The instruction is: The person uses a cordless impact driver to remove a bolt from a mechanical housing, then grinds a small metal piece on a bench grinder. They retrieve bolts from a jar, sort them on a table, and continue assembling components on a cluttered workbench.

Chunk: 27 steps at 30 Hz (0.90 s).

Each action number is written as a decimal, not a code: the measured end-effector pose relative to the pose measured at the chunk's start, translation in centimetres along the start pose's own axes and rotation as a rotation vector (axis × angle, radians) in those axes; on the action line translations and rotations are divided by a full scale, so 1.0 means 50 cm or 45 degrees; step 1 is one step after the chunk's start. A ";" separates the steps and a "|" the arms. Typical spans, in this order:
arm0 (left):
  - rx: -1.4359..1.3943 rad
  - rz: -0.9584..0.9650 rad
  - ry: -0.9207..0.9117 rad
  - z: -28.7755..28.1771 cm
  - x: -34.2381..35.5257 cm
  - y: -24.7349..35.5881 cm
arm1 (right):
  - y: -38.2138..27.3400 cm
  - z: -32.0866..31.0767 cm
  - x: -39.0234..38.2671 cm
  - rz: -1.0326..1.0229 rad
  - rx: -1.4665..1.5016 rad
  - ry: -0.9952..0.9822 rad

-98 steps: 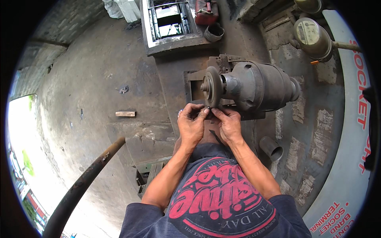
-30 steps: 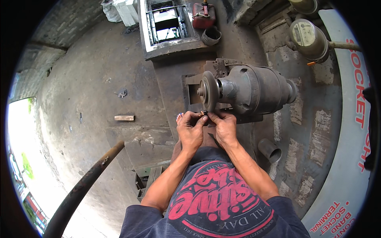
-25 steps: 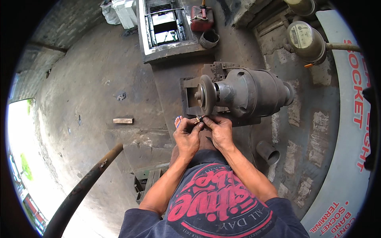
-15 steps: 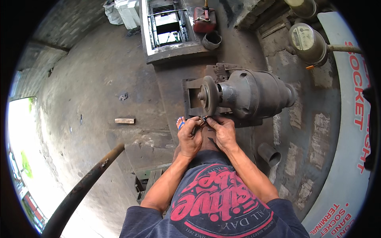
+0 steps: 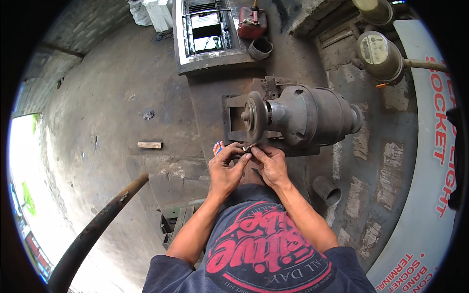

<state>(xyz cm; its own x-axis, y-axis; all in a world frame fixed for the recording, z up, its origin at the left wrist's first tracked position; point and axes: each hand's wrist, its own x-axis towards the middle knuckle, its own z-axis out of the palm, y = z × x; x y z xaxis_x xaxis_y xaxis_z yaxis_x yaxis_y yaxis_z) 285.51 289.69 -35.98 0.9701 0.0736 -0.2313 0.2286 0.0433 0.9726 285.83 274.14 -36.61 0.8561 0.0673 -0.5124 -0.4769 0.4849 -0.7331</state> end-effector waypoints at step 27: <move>0.206 0.335 0.151 0.033 0.023 -0.033 | 0.005 0.000 0.025 -0.011 -0.087 0.208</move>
<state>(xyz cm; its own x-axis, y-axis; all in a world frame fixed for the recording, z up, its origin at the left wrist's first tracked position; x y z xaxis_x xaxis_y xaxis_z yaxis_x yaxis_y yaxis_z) 286.40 288.06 -37.84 0.9835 0.1771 0.0366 -0.0097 -0.1507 0.9885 286.77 274.35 -37.43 0.8192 -0.0818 -0.5677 -0.4868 0.4242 -0.7636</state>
